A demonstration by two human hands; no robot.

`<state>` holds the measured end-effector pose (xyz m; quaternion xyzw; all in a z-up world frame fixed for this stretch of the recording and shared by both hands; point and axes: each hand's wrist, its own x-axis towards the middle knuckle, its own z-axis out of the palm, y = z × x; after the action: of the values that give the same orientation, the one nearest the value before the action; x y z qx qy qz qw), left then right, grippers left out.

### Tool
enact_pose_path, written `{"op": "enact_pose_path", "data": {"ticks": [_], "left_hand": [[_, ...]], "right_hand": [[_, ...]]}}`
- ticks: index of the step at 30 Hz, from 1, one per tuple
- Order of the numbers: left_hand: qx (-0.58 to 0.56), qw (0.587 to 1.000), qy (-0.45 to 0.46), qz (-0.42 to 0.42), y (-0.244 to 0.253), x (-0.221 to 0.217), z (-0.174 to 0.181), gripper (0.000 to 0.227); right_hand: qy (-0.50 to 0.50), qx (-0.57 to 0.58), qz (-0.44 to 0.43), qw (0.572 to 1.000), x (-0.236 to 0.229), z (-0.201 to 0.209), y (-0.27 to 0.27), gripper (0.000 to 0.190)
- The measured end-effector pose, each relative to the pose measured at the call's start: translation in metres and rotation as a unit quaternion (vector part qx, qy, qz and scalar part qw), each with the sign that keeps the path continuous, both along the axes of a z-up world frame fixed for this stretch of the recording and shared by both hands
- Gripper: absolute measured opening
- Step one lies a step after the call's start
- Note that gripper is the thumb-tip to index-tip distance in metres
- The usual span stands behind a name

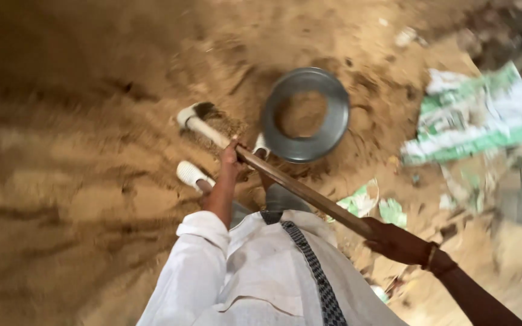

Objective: The person carries a large metal basin of sand up a concrete staircase, sets it down, then walks to a sand pit and digs sand with a hoe, scooping it into the basin. They lift the filled basin and carry it back up the stairs, repeating the digging and carrying cycle.

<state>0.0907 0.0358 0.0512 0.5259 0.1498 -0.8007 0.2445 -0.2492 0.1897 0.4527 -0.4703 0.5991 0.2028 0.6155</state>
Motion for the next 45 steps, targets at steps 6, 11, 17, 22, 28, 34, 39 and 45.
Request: {"op": "enact_pose_path", "data": {"ticks": [6, 11, 17, 22, 28, 34, 39, 45], "left_hand": [[0.038, 0.994, 0.058, -0.081, 0.080, -0.150, -0.095, 0.020], [-0.051, 0.976, 0.087, -0.192, 0.069, -0.197, 0.007, 0.015], [-0.182, 0.954, -0.094, -0.219, -0.038, -0.157, 0.006, 0.027], [-0.168, 0.942, -0.233, -0.174, -0.146, -0.111, 0.034, 0.019], [-0.283, 0.930, -0.212, -0.098, -0.117, -0.056, 0.059, 0.031], [-0.535, 0.648, -0.355, -0.410, 0.043, 0.018, -0.122, 0.019], [-0.225, 0.868, -0.111, -0.428, 0.166, 0.055, -0.072, 0.031], [-0.064, 0.942, 0.101, -0.314, 0.203, 0.095, -0.036, 0.051]], "right_hand": [[0.163, -0.100, 0.037, 0.981, -0.174, -0.064, 0.191, 0.033], [0.258, -0.037, -0.028, 0.965, -0.176, -0.065, 0.240, 0.034], [0.236, -0.039, -0.146, 0.960, -0.085, -0.130, 0.184, 0.032], [0.135, -0.173, -0.220, 0.951, 0.032, -0.178, 0.065, 0.035], [-0.103, -0.370, -0.266, 0.885, 0.165, -0.195, -0.105, 0.054], [-0.014, -0.384, -0.078, 0.920, 0.261, -0.356, -0.081, 0.042], [-0.033, -0.104, -0.057, 0.992, 0.281, -0.370, 0.041, 0.035], [-0.153, -0.230, 0.062, 0.959, 0.303, -0.326, 0.042, 0.032]]}}
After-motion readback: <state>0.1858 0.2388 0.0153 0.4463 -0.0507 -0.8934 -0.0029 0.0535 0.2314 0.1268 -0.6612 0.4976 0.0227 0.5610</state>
